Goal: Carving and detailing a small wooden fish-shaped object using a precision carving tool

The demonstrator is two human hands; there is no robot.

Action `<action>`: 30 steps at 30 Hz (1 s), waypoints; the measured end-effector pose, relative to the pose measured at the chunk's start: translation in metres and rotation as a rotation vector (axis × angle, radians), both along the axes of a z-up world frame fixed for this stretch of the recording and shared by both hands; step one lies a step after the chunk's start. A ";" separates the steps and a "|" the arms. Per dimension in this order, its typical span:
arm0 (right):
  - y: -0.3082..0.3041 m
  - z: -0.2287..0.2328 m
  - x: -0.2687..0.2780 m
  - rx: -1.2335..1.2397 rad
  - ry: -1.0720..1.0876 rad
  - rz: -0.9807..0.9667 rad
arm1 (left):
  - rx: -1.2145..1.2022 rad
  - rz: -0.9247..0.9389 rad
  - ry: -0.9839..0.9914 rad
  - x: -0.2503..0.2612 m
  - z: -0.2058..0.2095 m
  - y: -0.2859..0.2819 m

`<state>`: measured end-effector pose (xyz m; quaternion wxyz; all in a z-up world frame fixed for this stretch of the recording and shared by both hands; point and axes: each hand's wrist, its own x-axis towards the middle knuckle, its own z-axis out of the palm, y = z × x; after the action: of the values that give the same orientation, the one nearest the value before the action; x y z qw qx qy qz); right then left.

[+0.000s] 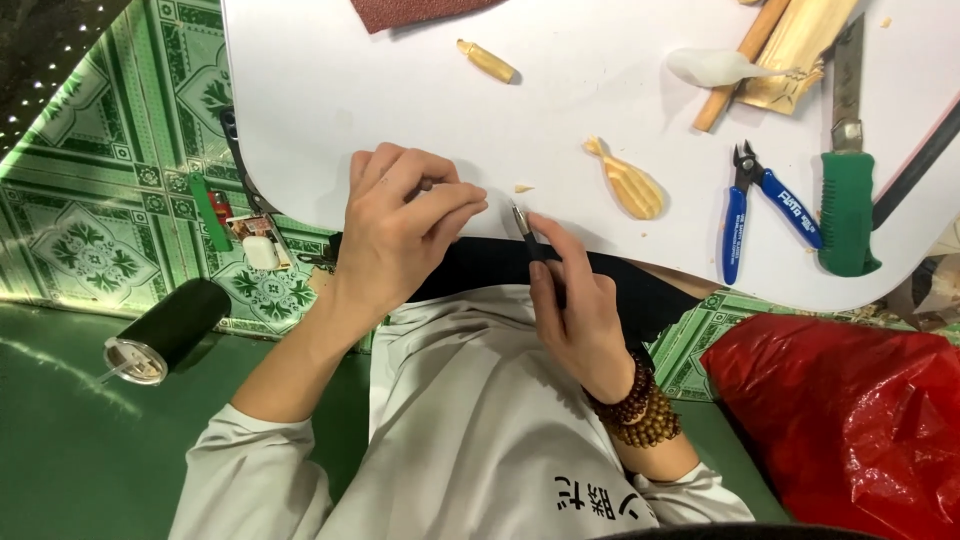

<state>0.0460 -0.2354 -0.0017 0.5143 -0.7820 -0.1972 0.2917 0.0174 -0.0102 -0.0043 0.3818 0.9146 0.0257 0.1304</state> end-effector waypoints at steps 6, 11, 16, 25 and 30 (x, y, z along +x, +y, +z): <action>0.012 0.004 -0.003 -0.046 -0.062 0.051 | -0.028 0.013 0.073 -0.001 0.003 -0.001; 0.016 0.006 -0.002 -0.054 -0.071 0.055 | -0.048 -0.004 0.091 -0.004 0.004 0.007; 0.021 0.007 -0.005 -0.058 -0.085 0.054 | 0.082 -0.004 0.010 -0.006 -0.004 0.001; 0.027 0.006 -0.010 -0.053 -0.154 0.058 | 0.215 0.051 -0.087 -0.008 -0.012 -0.004; 0.029 0.009 -0.007 -0.048 -0.169 0.035 | 0.148 0.062 -0.060 -0.012 -0.006 0.007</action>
<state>0.0388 -0.2061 0.0077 0.4718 -0.8122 -0.2467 0.2384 0.0055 -0.0031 -0.0102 0.3095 0.9348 0.0328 0.1712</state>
